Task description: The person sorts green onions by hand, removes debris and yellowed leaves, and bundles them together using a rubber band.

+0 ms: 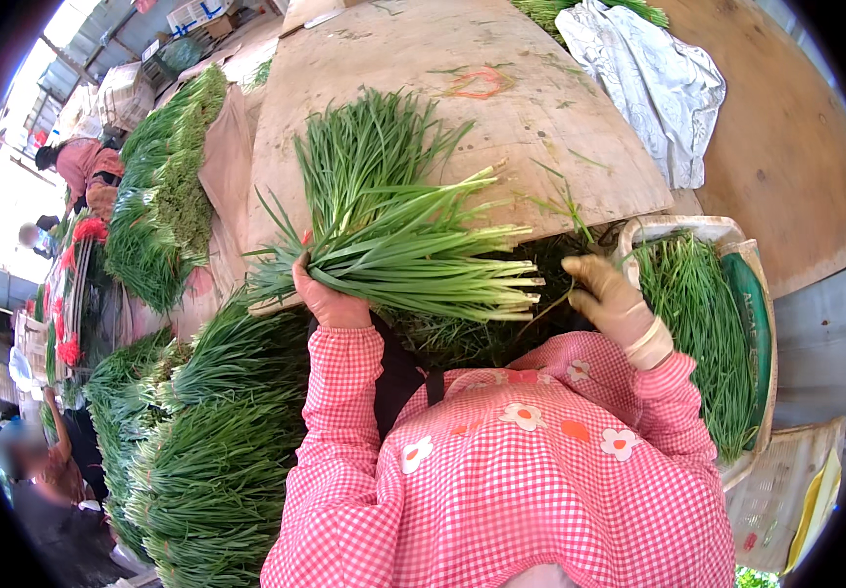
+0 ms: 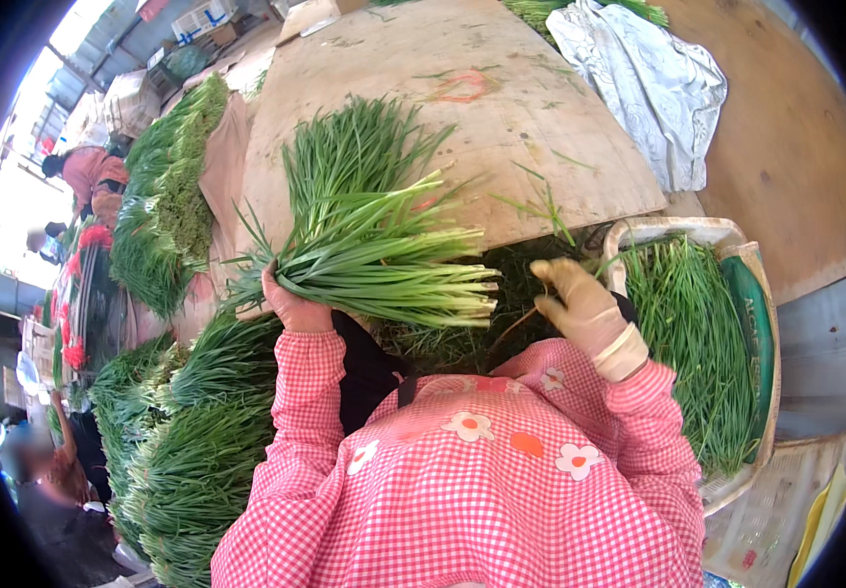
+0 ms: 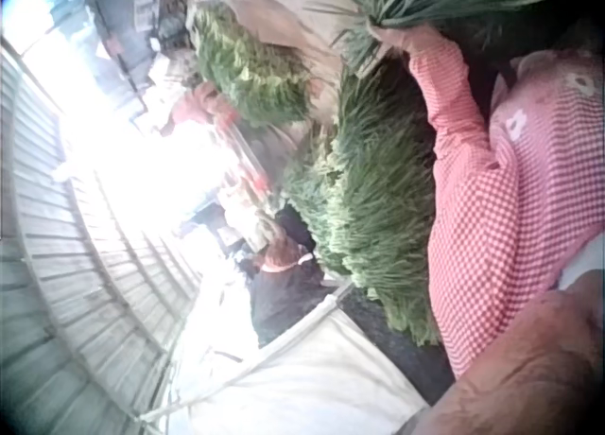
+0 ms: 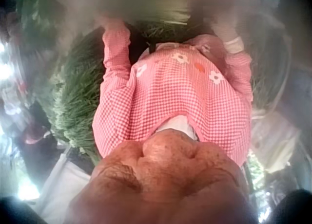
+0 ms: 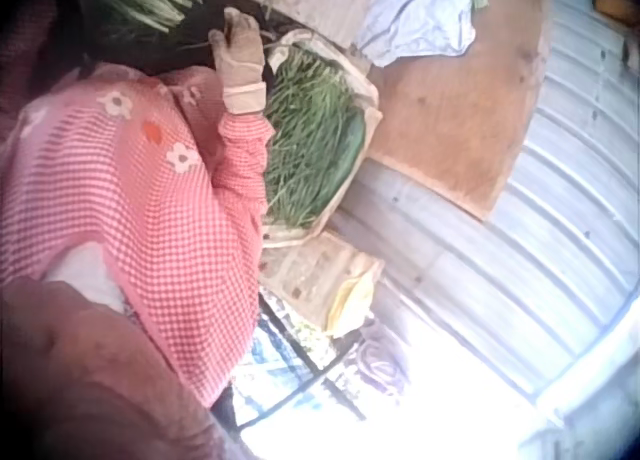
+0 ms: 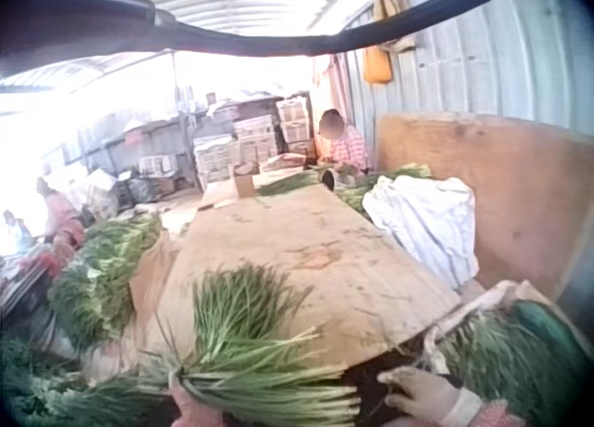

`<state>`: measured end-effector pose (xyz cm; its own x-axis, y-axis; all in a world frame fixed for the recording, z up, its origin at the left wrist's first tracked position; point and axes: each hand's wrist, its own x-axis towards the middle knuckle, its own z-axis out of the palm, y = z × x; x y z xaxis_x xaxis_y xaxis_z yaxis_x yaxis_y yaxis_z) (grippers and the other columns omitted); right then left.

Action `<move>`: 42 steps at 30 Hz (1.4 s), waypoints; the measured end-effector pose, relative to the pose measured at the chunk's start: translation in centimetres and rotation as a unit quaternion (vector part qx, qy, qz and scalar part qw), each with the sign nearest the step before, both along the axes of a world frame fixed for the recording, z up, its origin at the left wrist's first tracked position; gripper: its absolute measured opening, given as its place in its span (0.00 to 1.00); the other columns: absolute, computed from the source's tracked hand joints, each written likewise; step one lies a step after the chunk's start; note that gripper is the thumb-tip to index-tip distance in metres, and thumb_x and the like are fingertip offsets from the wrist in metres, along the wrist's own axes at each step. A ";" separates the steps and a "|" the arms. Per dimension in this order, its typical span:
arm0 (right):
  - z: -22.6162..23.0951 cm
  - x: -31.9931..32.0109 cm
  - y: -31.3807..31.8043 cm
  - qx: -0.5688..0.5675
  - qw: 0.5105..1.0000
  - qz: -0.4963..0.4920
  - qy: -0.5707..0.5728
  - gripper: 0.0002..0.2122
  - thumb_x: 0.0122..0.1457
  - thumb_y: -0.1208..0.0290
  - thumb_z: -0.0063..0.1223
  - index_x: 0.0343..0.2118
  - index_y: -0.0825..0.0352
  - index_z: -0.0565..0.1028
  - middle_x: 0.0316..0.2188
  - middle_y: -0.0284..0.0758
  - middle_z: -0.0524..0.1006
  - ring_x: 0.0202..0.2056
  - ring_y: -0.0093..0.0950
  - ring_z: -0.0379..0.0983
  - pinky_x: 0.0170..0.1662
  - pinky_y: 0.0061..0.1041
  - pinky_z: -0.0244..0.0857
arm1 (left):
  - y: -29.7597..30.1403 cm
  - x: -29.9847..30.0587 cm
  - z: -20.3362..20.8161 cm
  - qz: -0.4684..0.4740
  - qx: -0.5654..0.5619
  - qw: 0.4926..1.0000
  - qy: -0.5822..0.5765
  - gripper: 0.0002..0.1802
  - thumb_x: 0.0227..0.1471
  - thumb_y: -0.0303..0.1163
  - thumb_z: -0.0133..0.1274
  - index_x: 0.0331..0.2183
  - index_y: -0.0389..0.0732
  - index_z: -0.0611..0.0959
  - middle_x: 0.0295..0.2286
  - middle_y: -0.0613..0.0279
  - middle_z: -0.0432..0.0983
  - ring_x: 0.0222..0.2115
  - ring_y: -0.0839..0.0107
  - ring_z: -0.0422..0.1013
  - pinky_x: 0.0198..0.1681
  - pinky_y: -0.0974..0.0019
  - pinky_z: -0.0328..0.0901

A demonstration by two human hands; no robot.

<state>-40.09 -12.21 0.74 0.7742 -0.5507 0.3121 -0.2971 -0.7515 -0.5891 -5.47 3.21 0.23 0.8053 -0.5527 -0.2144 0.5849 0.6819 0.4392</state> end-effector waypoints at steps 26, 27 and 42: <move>1.3 8.5 3.4 0.635 0.730 0.121 -0.222 0.13 0.60 0.68 0.41 0.39 0.72 0.73 0.37 0.36 0.75 0.38 0.25 0.70 0.45 0.23 0.63 | -0.6 -5.6 2.0 -0.056 0.087 0.994 -0.027 0.10 0.50 0.38 0.42 0.28 0.43 0.72 0.25 0.62 0.71 0.27 0.64 0.69 0.35 0.60 0.66; 1.9 8.3 3.6 0.653 0.716 0.111 -0.220 0.13 0.60 0.67 0.42 0.38 0.72 0.73 0.37 0.35 0.75 0.39 0.24 0.69 0.46 0.23 0.63 | -0.6 -5.6 2.0 -0.057 0.086 0.994 -0.027 0.10 0.50 0.38 0.42 0.28 0.43 0.72 0.25 0.61 0.71 0.27 0.64 0.69 0.35 0.60 0.66; 2.0 2.9 1.6 0.625 0.502 -0.002 -0.598 0.11 0.60 0.67 0.36 0.26 0.65 0.68 0.28 0.35 0.71 0.34 0.29 0.68 0.43 0.32 0.61 | -2.3 -8.1 4.2 -0.089 0.073 0.993 -0.006 0.10 0.50 0.38 0.43 0.28 0.43 0.72 0.24 0.60 0.72 0.26 0.63 0.69 0.33 0.59 0.66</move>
